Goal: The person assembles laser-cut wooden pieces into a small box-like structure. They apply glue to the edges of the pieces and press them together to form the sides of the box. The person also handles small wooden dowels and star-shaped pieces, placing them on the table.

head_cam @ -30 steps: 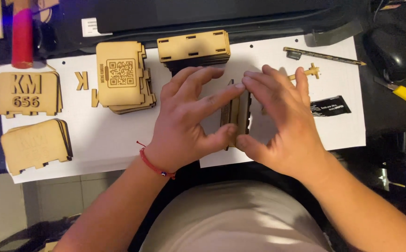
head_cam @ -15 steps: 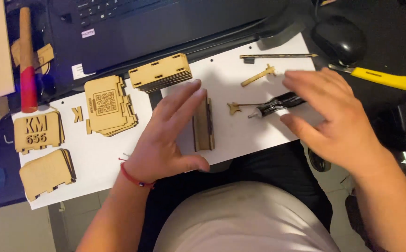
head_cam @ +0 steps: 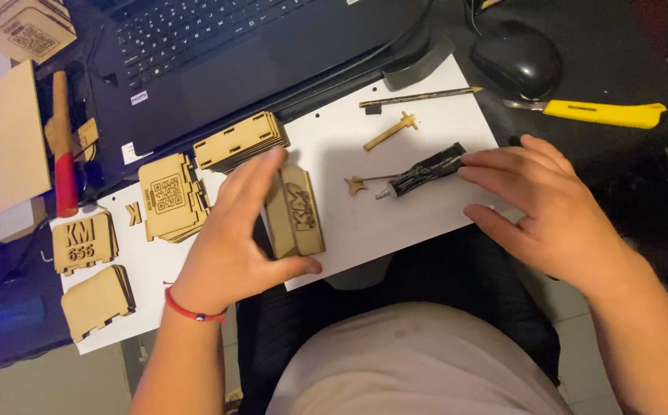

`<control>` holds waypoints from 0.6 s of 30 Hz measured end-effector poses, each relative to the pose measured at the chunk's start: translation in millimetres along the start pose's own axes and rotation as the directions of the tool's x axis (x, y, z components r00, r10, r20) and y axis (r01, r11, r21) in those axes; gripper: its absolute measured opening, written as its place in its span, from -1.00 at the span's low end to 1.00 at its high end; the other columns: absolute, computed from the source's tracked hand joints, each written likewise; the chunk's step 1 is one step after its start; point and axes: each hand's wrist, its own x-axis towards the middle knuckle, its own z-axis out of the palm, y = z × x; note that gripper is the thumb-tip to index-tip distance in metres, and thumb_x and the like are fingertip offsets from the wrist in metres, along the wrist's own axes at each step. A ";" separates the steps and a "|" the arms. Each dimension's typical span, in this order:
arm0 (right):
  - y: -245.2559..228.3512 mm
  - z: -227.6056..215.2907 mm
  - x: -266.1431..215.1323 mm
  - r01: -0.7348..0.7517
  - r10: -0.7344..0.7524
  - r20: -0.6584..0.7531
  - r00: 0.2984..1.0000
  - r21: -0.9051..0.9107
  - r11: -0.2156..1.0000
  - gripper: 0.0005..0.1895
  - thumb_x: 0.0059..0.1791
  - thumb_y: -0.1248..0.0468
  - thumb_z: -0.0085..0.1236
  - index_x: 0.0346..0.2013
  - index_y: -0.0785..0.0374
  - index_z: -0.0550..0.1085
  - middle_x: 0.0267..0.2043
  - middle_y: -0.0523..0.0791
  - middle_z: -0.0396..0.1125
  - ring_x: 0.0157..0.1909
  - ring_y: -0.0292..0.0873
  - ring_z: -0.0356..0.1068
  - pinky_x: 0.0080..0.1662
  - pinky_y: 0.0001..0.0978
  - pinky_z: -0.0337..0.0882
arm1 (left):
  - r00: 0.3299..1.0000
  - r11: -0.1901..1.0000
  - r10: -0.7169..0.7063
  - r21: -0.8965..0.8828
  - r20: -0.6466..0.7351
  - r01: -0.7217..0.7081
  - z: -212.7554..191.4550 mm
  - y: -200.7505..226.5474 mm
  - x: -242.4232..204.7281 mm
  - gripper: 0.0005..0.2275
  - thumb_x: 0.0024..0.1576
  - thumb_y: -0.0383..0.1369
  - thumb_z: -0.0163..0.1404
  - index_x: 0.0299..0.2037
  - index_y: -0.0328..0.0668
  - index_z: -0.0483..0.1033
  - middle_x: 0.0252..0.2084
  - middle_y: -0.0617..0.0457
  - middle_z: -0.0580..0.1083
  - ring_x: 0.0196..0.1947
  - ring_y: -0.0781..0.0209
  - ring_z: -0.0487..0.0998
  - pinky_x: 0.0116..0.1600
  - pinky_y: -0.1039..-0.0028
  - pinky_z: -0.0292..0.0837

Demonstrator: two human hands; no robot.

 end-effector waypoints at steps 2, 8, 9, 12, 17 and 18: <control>2.5 -2.4 -2.4 0.022 -0.022 -0.017 1.000 -0.008 1.000 -0.63 -0.05 0.20 0.17 0.04 0.22 0.49 0.16 -0.06 0.38 0.17 -0.07 0.36 0.35 0.05 0.14 | 1.000 1.000 -0.006 0.009 -0.023 0.006 4.6 -5.2 -3.9 0.02 -0.21 0.01 0.30 0.43 -0.14 -0.04 0.42 -0.15 0.15 0.41 -0.15 0.13 0.41 0.03 0.02; 6.7 8.3 -11.0 0.020 -0.020 0.003 1.000 -0.014 1.000 -0.59 -0.07 0.19 0.19 0.06 0.20 0.49 0.17 -0.09 0.38 0.17 -0.08 0.37 0.38 0.07 0.16 | 0.997 0.998 -0.061 0.010 -0.051 0.062 12.5 -12.1 -15.0 -0.01 -0.15 0.09 0.23 0.44 -0.10 -0.05 0.46 -0.15 0.08 0.46 -0.14 0.06 0.46 0.03 -0.04; 7.7 10.5 -14.2 0.029 -0.029 -0.006 1.000 -0.005 1.000 -0.59 -0.08 0.21 0.21 0.05 0.20 0.48 0.18 -0.09 0.38 0.17 -0.09 0.38 0.38 0.08 0.17 | 0.996 0.997 -0.071 -0.014 -0.044 0.071 13.3 -11.9 -14.3 -0.01 -0.14 0.11 0.20 0.44 -0.10 -0.06 0.47 -0.15 0.06 0.47 -0.13 0.04 0.47 0.04 -0.05; 4.2 12.3 -15.7 0.002 -0.002 0.006 1.000 0.030 1.000 -0.61 -0.08 0.18 0.19 0.03 0.17 0.51 0.15 -0.13 0.39 0.19 -0.13 0.36 0.40 0.09 0.15 | 0.996 0.995 0.068 0.074 -0.059 -0.063 12.1 -10.4 -13.4 -0.09 0.01 0.32 -0.24 0.47 -0.11 -0.13 0.53 -0.19 -0.04 0.55 -0.25 -0.07 0.54 -0.06 -0.14; -1.1 13.6 -21.2 0.052 -0.050 -0.039 0.998 0.066 0.996 -0.63 -0.10 0.21 0.22 -0.01 0.18 0.52 0.12 -0.13 0.41 0.11 -0.16 0.38 0.37 0.10 0.19 | 0.994 0.952 0.013 0.307 -0.107 0.021 6.0 30.9 0.1 -0.33 0.26 0.11 -0.36 0.45 -0.21 -0.03 0.52 -0.25 -0.07 0.54 -0.33 -0.13 0.52 -0.11 -0.20; -3.7 13.2 -21.4 0.090 -0.087 -0.044 0.995 0.064 0.994 -0.65 -0.10 0.21 0.21 -0.03 0.18 0.52 0.11 -0.14 0.41 0.08 -0.18 0.39 0.36 0.08 0.20 | 0.992 0.921 -0.074 0.375 -0.106 0.109 6.0 42.4 6.0 -0.33 0.26 0.05 -0.27 0.42 -0.34 0.02 0.49 -0.31 -0.07 0.50 -0.34 -0.16 0.48 -0.11 -0.25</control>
